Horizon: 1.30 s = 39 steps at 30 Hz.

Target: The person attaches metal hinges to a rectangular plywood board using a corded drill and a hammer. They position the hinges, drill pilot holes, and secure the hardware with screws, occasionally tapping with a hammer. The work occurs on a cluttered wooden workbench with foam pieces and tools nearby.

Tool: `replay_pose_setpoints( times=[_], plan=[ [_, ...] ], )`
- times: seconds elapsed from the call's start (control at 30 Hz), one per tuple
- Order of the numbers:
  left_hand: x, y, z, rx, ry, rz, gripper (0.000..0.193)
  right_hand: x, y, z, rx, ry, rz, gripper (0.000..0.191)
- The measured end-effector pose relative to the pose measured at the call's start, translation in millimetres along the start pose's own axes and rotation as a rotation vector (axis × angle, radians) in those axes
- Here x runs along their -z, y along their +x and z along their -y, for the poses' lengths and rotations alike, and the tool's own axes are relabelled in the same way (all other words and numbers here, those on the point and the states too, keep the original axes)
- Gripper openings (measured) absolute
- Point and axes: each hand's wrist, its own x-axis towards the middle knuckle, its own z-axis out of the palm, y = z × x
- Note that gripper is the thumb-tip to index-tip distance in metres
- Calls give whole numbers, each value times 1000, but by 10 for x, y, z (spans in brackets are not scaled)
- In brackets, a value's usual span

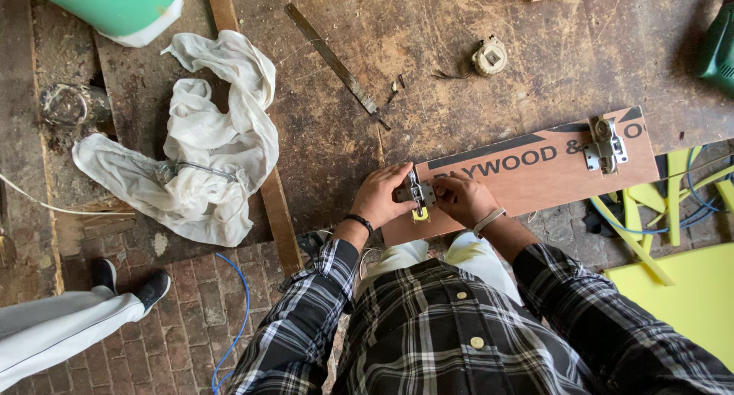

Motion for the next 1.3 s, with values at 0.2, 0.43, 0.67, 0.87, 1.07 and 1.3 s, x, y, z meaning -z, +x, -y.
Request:
replay_pose_setpoints(
  times=[0.2,0.43,0.67,0.87,1.07,1.3],
  plan=[
    [164,-16,-96,13,-58,-10,92,76,79,36,-134,255,71,46],
    [310,178,-14,176,-189,-223,44,179,482,-86,-371,160,-106,36],
    [319,239,-10,192,-317,-253,39,845,1522,-632,-408,-270,-410,78],
    [376,184,-65,273,-298,-248,36,1194,2111,-842,-337,-499,-190,81],
    [379,243,-198,286,-470,-233,33,970,1573,-233,-305,106,-300,97],
    [269,453,-588,127,-669,-77,35,564,169,546,122,326,-267,103]
  ],
)
